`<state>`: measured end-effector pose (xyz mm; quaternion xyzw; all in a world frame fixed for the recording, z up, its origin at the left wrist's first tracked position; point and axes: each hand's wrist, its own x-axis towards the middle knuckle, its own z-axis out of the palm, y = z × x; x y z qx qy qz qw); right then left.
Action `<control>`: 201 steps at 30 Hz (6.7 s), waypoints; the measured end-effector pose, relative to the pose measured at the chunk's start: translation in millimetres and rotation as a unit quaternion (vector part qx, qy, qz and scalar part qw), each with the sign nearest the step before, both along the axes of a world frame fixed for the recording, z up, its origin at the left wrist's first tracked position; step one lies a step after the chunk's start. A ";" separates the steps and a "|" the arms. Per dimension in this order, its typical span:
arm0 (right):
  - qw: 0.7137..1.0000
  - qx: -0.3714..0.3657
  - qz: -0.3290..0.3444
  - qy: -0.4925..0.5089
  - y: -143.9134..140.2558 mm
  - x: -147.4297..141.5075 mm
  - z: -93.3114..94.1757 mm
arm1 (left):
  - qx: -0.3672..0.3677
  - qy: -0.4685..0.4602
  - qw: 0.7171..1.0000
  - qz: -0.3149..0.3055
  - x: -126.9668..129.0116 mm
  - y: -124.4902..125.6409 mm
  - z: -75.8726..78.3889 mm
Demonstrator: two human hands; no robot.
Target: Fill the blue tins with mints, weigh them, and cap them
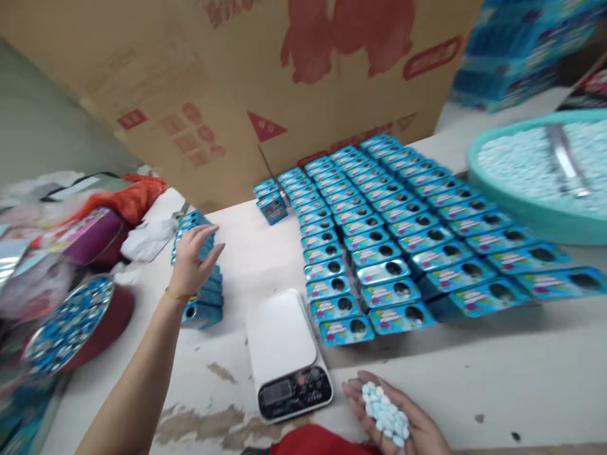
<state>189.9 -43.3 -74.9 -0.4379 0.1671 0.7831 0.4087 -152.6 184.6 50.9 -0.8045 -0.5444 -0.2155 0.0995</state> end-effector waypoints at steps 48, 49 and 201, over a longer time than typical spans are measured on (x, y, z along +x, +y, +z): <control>0.997 0.057 0.035 0.046 -10.3 -17.3 31.9 | -0.077 -0.162 0.983 0.034 10.3 -172.7 -5.8; 0.997 0.058 0.035 0.045 -9.8 -17.2 31.4 | -0.083 -0.159 0.984 0.025 10.7 -173.5 -7.2; 0.997 -0.014 -0.031 0.070 -5.1 -21.6 56.9 | -0.074 0.156 0.966 0.194 -47.7 -126.1 -47.1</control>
